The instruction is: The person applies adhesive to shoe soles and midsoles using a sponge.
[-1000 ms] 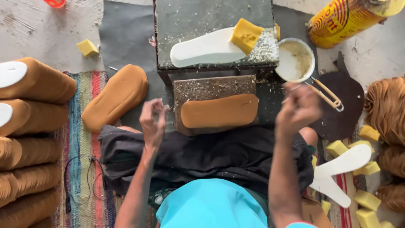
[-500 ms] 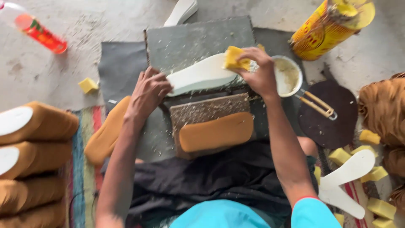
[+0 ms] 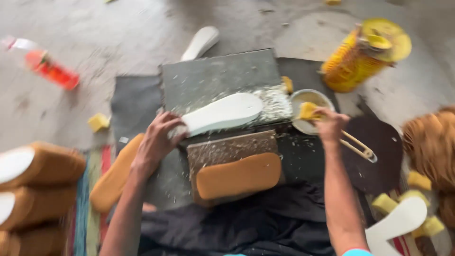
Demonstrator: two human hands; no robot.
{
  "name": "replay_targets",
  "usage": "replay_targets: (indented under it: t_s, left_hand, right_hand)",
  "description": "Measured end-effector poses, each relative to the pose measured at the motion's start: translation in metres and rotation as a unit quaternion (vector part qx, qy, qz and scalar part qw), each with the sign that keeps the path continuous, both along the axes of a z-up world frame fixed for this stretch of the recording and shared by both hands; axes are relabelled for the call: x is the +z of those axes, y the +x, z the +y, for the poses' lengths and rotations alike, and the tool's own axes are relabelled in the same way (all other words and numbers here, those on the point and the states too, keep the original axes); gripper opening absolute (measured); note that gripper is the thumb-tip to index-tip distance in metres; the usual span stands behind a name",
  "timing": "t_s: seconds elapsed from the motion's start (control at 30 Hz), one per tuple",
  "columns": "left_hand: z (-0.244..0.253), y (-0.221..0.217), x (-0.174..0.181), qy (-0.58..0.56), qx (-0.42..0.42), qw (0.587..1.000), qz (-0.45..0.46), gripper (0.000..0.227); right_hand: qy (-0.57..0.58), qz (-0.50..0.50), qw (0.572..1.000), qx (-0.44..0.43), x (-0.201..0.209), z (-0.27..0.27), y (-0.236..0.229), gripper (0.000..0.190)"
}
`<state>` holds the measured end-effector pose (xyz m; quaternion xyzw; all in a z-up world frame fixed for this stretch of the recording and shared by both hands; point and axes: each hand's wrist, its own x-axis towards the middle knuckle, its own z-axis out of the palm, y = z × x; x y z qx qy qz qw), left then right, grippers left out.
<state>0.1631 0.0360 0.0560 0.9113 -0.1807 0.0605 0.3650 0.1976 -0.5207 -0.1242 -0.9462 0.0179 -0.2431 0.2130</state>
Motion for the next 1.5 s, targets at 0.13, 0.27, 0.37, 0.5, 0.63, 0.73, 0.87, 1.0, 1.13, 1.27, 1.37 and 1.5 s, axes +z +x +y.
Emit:
replay_targets:
  t_s: [0.13,0.27,0.37,0.5,0.63,0.73,0.87,1.0,1.13,1.27,1.37,1.5]
  left_hand:
    - [0.002,0.005,-0.007,0.019,-0.034,0.998,-0.041,0.021]
    - [0.004,0.001,-0.002,0.092,-0.041,0.984,-0.146,0.023]
    - [0.005,-0.001,-0.022,0.072,-0.079,0.981,-0.163,0.022]
    - [0.007,0.002,-0.041,0.056,-0.087,0.983,-0.154,0.023]
    - [-0.001,0.004,-0.019,0.024,-0.073,0.989,-0.127,0.023]
    - [0.005,-0.001,-0.019,0.063,-0.055,0.982,-0.172,0.031]
    - [0.008,-0.001,-0.021,0.061,-0.062,0.989,-0.121,0.023]
    - [0.009,0.014,-0.029,0.156,-0.11,0.977,-0.091,0.017]
    - [0.005,0.008,-0.013,0.091,-0.104,0.984,-0.11,0.014]
    - [-0.012,0.054,-0.004,0.171,-0.139,0.97,-0.106,0.013]
    - [-0.077,0.115,0.024,0.121,-0.177,0.971,-0.105,0.02]
    - [-0.153,0.153,0.029,0.194,-0.251,0.933,-0.173,0.077]
  right_hand:
    - [0.123,-0.016,0.989,0.08,0.039,0.007,-0.014,0.049]
    - [0.131,-0.073,0.983,0.105,0.094,0.073,-0.016,0.05]
    - [0.203,-0.075,0.96,0.18,0.122,0.144,-0.015,0.049]
    - [0.378,0.01,0.832,0.407,0.145,0.261,-0.008,0.061]
    - [-0.055,-0.035,0.953,0.296,0.153,0.249,-0.009,0.059]
    - [0.111,-0.006,0.951,0.288,0.138,0.195,0.002,0.051]
    - [0.166,-0.007,0.952,0.256,0.158,0.193,0.001,0.049]
    - [0.13,-0.051,0.954,0.267,0.16,0.284,-0.001,0.04]
    - [0.104,-0.059,0.947,0.3,0.097,0.244,0.023,0.035]
    - [0.21,-0.061,0.95,0.22,0.152,0.204,-0.001,0.044]
    - [0.061,-0.101,0.977,0.179,0.176,0.259,-0.017,0.041]
    - [0.115,-0.111,0.973,0.165,0.139,0.346,-0.023,0.028]
